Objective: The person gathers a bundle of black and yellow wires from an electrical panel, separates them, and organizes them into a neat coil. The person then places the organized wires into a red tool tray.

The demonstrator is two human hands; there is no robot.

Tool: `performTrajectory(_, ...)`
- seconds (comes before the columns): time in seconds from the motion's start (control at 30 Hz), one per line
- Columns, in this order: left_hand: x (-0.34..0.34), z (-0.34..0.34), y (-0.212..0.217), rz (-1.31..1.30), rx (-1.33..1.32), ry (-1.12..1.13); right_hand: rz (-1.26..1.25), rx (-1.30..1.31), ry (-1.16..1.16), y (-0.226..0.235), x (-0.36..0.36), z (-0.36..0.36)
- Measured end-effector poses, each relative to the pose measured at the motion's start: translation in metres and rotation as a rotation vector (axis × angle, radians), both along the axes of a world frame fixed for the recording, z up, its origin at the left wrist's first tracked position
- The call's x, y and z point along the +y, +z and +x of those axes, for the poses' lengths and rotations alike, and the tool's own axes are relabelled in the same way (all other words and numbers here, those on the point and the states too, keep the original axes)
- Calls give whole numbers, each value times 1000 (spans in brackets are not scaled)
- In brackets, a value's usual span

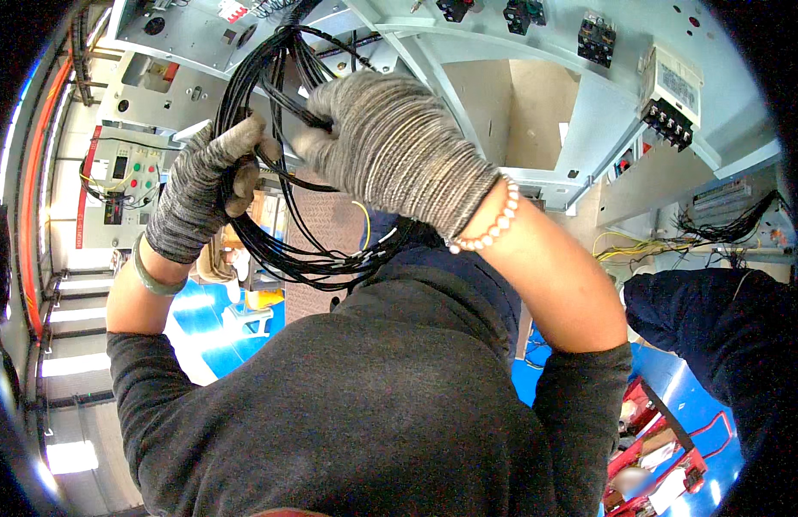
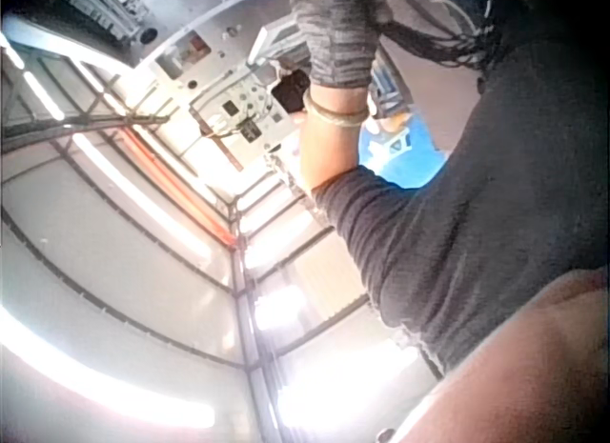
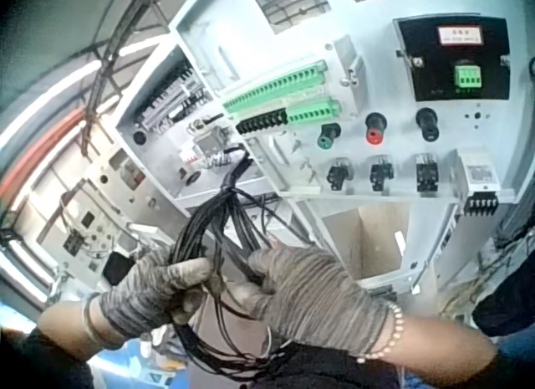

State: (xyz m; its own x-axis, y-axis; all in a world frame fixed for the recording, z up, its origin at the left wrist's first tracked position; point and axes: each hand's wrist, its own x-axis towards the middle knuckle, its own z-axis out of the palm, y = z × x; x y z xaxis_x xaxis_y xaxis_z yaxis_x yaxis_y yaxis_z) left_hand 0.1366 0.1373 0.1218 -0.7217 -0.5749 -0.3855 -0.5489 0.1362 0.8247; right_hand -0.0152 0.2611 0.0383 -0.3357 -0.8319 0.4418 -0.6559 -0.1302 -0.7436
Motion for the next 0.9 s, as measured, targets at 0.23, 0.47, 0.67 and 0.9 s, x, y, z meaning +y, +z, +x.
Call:
performTrajectory(0.23, 4, -3, -9, 108, 81, 152, -24, -113, 85, 11, 0, 16)
performTrajectory(0.47, 2, 0, -5, 21, 124, 113, -135, -460, 236, 3, 4, 1)
performTrajectory(0.67, 7, 4, 1, 93, 183, 79, -383, -220, 158, -13, -2, 32)
performTrajectory(0.9, 7, -4, -7, 151, 204, 114, -70, -78, 337, -14, 17, 11)
